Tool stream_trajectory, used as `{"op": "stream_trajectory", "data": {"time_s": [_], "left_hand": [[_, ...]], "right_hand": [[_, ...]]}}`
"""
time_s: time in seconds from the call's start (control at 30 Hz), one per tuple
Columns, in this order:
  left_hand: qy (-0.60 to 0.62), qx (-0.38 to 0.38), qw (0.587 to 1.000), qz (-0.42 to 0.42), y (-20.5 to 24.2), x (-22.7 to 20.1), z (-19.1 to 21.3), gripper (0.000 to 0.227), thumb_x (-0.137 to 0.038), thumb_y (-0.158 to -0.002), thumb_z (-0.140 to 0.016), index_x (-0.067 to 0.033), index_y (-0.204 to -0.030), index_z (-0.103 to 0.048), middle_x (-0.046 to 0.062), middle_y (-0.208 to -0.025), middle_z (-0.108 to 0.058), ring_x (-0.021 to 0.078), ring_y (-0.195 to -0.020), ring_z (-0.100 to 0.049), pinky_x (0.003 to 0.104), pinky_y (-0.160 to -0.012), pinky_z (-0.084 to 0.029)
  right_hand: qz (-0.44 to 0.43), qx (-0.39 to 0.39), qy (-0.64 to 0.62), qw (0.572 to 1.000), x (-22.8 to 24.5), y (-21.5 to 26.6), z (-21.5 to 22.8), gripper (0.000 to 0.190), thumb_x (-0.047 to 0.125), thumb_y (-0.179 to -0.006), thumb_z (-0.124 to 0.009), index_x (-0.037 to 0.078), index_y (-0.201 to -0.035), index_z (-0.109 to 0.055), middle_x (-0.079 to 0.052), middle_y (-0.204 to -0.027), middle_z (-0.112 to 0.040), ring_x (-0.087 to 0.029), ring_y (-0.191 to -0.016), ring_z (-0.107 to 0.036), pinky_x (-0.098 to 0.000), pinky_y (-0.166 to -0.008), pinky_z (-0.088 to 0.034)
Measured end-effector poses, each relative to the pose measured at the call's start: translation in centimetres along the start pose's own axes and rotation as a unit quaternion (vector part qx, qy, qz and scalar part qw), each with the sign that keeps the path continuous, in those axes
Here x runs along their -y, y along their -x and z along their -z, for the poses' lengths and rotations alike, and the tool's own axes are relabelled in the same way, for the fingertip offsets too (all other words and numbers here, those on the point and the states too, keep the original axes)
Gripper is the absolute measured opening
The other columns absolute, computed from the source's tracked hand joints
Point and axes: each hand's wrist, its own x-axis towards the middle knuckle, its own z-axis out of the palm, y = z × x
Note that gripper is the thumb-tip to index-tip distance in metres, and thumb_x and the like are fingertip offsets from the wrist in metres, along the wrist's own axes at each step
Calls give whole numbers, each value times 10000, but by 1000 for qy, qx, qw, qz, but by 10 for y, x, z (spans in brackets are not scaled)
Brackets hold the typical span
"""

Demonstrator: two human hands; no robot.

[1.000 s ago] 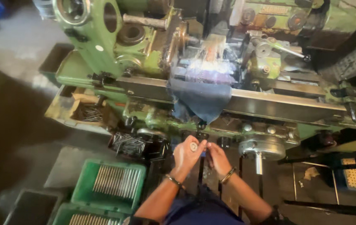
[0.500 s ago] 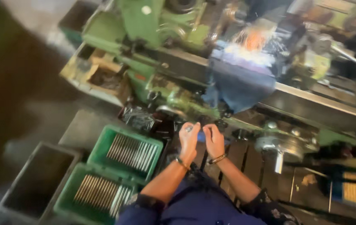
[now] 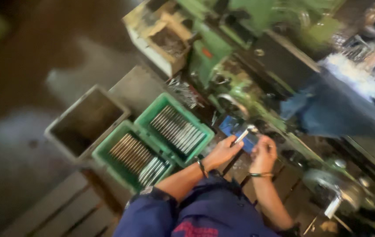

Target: The person operates a metal lathe to machine cylindrical metal rods. They repeatedly pick rods from green bins, load them into the lathe chuck, engage the cutting tool, and then remove the finished rods to place them back into the bins.

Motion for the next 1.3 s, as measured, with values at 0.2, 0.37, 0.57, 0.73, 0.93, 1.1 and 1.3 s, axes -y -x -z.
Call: {"op": "stream_trajectory", "data": {"time_s": [0.2,0.37,0.57,0.73,0.93,1.1,1.3], "left_hand": [[-253,-191,941,115,-2,116,100,245,-339,-977,-563,-201,-1153,-665,164,-1037,-741,394,-941,-695,516,-793,-530],[-332,-296,865,233,-46,186,195,228,-268,-986,-562,-270,-1204,-631,138,-1097,-719,368,-1013,-691,501,-859,-556],[-348,-289,852,263,-81,216,222,396,-110,-962,-559,-325,-1283,-647,115,-1315,-656,360,-1176,-640,462,-968,-539],[-277,-342,886,145,-74,230,200,396,-170,-921,-568,-275,-1290,-667,93,-1492,-608,413,-1199,-611,487,-1043,-480],[319,-617,673,256,-74,233,190,1025,-682,-937,-575,164,-1452,-313,331,-1517,-371,412,-1392,-445,444,-1157,-355],[274,-561,726,288,-79,233,184,1054,-734,-933,-536,187,-1432,-416,355,-1531,-411,418,-1426,-435,412,-1200,-330],[32,-609,776,160,-50,192,181,689,-425,-968,-600,74,-1424,-462,297,-1448,-472,421,-1377,-444,441,-1171,-338]], "right_hand": [[-9,23,-5,1000,29,14,-3,106,212,-1071,-651,144,-1152,-636,2,-743,-560,-65,-544,-451,-198,-431,-309],[-45,2,78,996,17,48,-3,155,221,-1059,-638,93,-1143,-617,-16,-755,-566,-61,-536,-437,-204,-430,-306],[-47,20,127,991,15,67,12,188,226,-1069,-619,64,-1162,-635,-35,-733,-536,-54,-527,-381,-203,-440,-288],[-63,11,153,986,11,75,24,174,233,-1073,-599,76,-1141,-634,-34,-734,-540,-61,-535,-400,-206,-439,-299],[-69,29,127,989,6,75,22,167,235,-1084,-609,80,-1140,-637,-30,-746,-538,-57,-569,-409,-195,-459,-302],[-54,60,137,987,8,73,26,154,230,-1092,-609,82,-1134,-616,-38,-731,-530,-75,-570,-434,-205,-454,-313],[-63,82,143,984,5,67,11,157,212,-1093,-621,79,-1175,-611,-30,-755,-529,-66,-569,-409,-201,-464,-301]]}}
